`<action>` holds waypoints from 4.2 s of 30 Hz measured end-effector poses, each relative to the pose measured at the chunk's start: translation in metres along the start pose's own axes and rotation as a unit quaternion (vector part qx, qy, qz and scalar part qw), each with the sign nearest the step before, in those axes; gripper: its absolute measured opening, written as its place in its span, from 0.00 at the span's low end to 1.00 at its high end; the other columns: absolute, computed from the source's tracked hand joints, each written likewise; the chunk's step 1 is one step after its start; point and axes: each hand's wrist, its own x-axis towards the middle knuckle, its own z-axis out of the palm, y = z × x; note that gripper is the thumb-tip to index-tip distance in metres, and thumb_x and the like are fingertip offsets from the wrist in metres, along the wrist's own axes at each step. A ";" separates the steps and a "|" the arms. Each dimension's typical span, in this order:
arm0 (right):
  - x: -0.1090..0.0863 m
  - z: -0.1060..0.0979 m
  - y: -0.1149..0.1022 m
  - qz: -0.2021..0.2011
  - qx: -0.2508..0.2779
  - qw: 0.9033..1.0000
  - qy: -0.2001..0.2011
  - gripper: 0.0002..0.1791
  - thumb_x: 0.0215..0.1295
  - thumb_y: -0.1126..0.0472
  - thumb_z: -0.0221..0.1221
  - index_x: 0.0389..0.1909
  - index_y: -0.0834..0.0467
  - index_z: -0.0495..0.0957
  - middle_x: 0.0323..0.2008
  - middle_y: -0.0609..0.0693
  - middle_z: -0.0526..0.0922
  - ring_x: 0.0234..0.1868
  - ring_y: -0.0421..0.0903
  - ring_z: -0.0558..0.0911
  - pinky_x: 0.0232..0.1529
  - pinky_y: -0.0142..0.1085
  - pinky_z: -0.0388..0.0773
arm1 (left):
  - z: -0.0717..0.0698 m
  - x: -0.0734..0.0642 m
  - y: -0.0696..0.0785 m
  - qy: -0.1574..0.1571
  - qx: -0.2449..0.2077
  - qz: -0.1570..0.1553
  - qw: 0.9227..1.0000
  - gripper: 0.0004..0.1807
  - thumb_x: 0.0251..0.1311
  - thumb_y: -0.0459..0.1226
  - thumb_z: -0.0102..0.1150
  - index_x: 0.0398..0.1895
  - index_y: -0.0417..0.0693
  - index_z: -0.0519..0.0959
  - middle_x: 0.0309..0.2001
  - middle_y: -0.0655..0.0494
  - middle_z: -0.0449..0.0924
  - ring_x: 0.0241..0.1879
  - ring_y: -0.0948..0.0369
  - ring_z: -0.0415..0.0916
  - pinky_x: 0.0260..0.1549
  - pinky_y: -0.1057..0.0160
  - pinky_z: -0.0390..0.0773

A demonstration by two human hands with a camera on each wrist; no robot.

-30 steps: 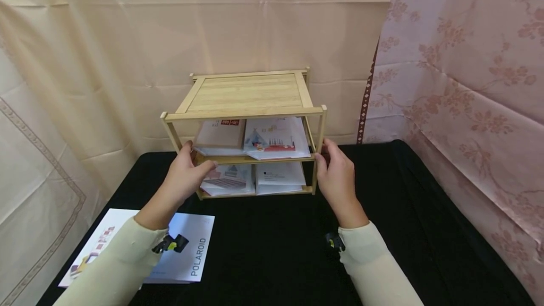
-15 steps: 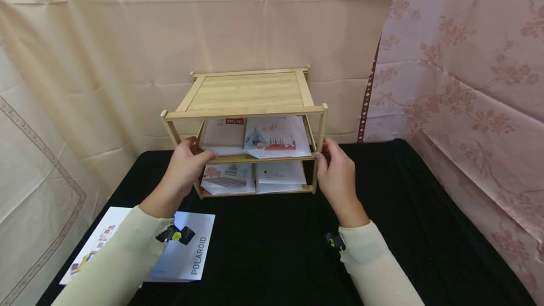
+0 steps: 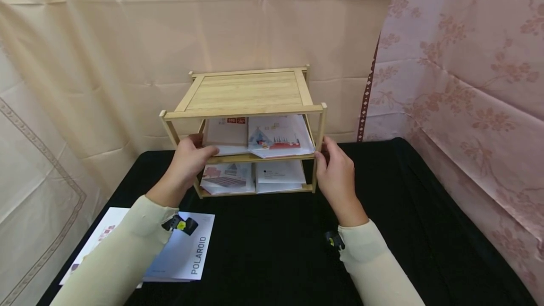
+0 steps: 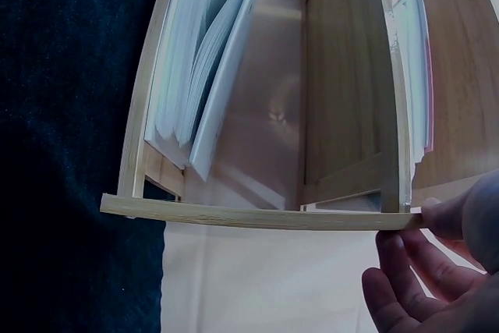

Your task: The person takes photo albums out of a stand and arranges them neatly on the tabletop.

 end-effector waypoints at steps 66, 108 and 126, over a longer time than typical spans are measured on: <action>-0.002 0.000 -0.002 0.005 -0.007 1.000 0.001 0.22 0.71 0.66 0.62 0.65 0.61 0.76 0.45 0.61 0.87 0.42 0.57 0.87 0.41 0.53 0.87 | -0.023 -0.064 -0.027 -0.043 -0.156 0.043 0.986 0.35 0.73 0.29 0.53 0.80 0.40 0.53 0.73 0.38 0.67 0.65 0.41 0.76 0.47 0.55 0.87; -0.002 0.001 -0.001 0.000 -0.011 1.000 -0.006 0.24 0.72 0.65 0.62 0.68 0.60 0.74 0.48 0.62 0.86 0.44 0.59 0.87 0.43 0.55 0.86 | -0.032 -0.130 -0.059 -0.039 -0.189 0.006 0.981 0.35 0.69 0.23 0.54 0.75 0.43 0.54 0.67 0.37 0.70 0.53 0.44 0.85 0.46 0.47 0.87; -0.002 0.002 0.000 -0.002 -0.004 1.000 -0.003 0.23 0.71 0.66 0.63 0.65 0.61 0.76 0.47 0.62 0.87 0.44 0.60 0.87 0.44 0.56 0.85 | -0.036 -0.161 -0.071 -0.044 -0.203 -0.019 0.978 0.35 0.67 0.23 0.57 0.74 0.45 0.56 0.69 0.37 0.69 0.53 0.47 0.85 0.47 0.48 0.87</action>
